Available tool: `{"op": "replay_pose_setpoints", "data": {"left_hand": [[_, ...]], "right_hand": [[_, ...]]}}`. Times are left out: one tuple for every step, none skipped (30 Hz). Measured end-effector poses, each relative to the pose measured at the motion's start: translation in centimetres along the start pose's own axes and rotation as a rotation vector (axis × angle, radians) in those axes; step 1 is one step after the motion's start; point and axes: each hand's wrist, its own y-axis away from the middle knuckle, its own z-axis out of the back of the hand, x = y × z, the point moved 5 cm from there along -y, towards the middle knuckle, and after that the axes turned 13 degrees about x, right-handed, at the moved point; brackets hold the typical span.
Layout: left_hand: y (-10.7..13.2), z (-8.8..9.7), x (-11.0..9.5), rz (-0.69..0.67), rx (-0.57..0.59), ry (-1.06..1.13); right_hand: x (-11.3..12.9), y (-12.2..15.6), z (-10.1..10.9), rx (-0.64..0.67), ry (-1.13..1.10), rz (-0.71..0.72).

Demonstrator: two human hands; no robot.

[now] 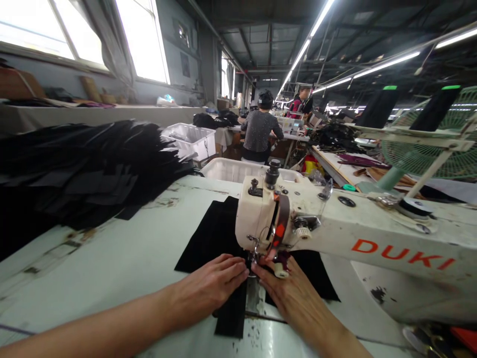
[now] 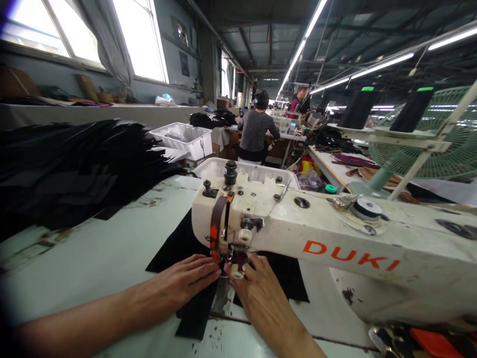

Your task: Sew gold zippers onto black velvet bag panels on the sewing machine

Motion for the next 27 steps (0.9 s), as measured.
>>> {"op": "replay_pose_setpoints", "data": {"left_hand": [[-0.1, 0.1, 0.0, 0.002, -0.008, 0.007], [-0.1, 0.3, 0.0, 0.001, -0.017, 0.013], [-0.2, 0.4, -0.1, -0.002, -0.025, 0.019], [-0.2, 0.6, -0.1, -0.004, -0.035, 0.022], [-0.3, 0.7, -0.2, -0.003, -0.041, 0.026], [-0.3, 0.8, -0.2, 0.001, -0.045, 0.029], [-0.3, 0.9, -0.2, 0.006, -0.043, 0.031], [-0.3, 0.9, -0.2, 0.011, -0.040, 0.032], [-0.3, 0.9, -0.1, 0.016, -0.036, 0.032], [-0.3, 0.9, -0.1, 0.021, -0.032, 0.033], [-0.2, 0.8, -0.1, 0.021, -0.032, 0.034], [-0.2, 0.8, 0.0, 0.020, -0.035, 0.037], [-0.2, 0.8, 0.0, 0.019, -0.039, 0.040], [-0.1, 0.7, 0.1, 0.016, -0.044, 0.044], [-0.1, 0.6, 0.1, 0.013, -0.047, 0.045], [-0.1, 0.6, 0.1, 0.008, -0.050, 0.044], [0.0, 0.5, 0.0, 0.001, -0.056, 0.039], [0.0, 0.4, 0.0, -0.001, -0.060, 0.033], [0.0, 0.4, -0.1, -0.005, -0.061, 0.028], [0.0, 0.3, -0.1, -0.008, -0.060, 0.024], [0.0, 0.2, -0.1, -0.010, -0.057, 0.021], [0.0, 0.2, -0.2, -0.009, -0.054, 0.020], [-0.1, 0.2, -0.2, -0.003, -0.053, 0.019], [-0.1, 0.2, -0.2, 0.004, -0.056, 0.018], [-0.2, 0.3, -0.2, 0.012, -0.062, 0.017], [-0.2, 0.4, -0.2, 0.020, -0.070, 0.018], [-0.2, 0.4, -0.3, 0.025, -0.075, 0.022]], "right_hand": [[0.1, 0.0, 0.4, -0.030, -0.026, -0.004], [0.1, 0.0, 0.7, -0.061, -0.052, -0.005], [0.2, 0.1, 1.0, -0.086, -0.072, -0.003], [0.3, 0.1, 1.1, -0.105, -0.083, 0.002], [0.4, 0.1, 1.0, -0.111, -0.086, 0.006], [0.4, 0.2, 0.9, -0.109, -0.081, 0.006], [0.4, 0.3, 0.7, -0.098, -0.071, 0.003], [0.4, 0.3, 0.4, -0.087, -0.060, -0.001], [0.4, 0.4, 0.2, -0.077, -0.047, -0.001], [0.4, 0.4, 0.0, -0.066, -0.038, 0.003], [0.5, 0.4, 0.0, -0.056, -0.033, 0.009], [0.5, 0.5, 0.0, -0.053, -0.032, 0.018], [0.5, 0.5, 0.0, -0.054, -0.033, 0.027], [0.6, 0.5, 0.1, -0.052, -0.035, 0.032], [0.6, 0.5, 0.1, -0.049, -0.036, 0.032], [0.6, 0.5, 0.2, -0.047, -0.035, 0.031], [0.6, 0.5, 0.2, -0.045, -0.036, 0.029], [0.6, 0.5, 0.2, -0.038, -0.040, 0.027], [0.6, 0.5, 0.2, -0.036, -0.044, 0.027], [0.7, 0.4, 0.3, -0.038, -0.046, 0.026], [0.7, 0.4, 0.4, -0.049, -0.048, 0.026], [0.8, 0.4, 0.5, -0.059, -0.049, 0.028], [0.9, 0.3, 0.6, -0.075, -0.048, 0.029], [0.9, 0.3, 0.7, -0.090, -0.047, 0.029], [1.0, 0.3, 0.8, -0.097, -0.043, 0.032], [1.0, 0.3, 0.8, -0.099, -0.038, 0.033], [1.0, 0.3, 0.7, -0.096, -0.031, 0.033]]}}
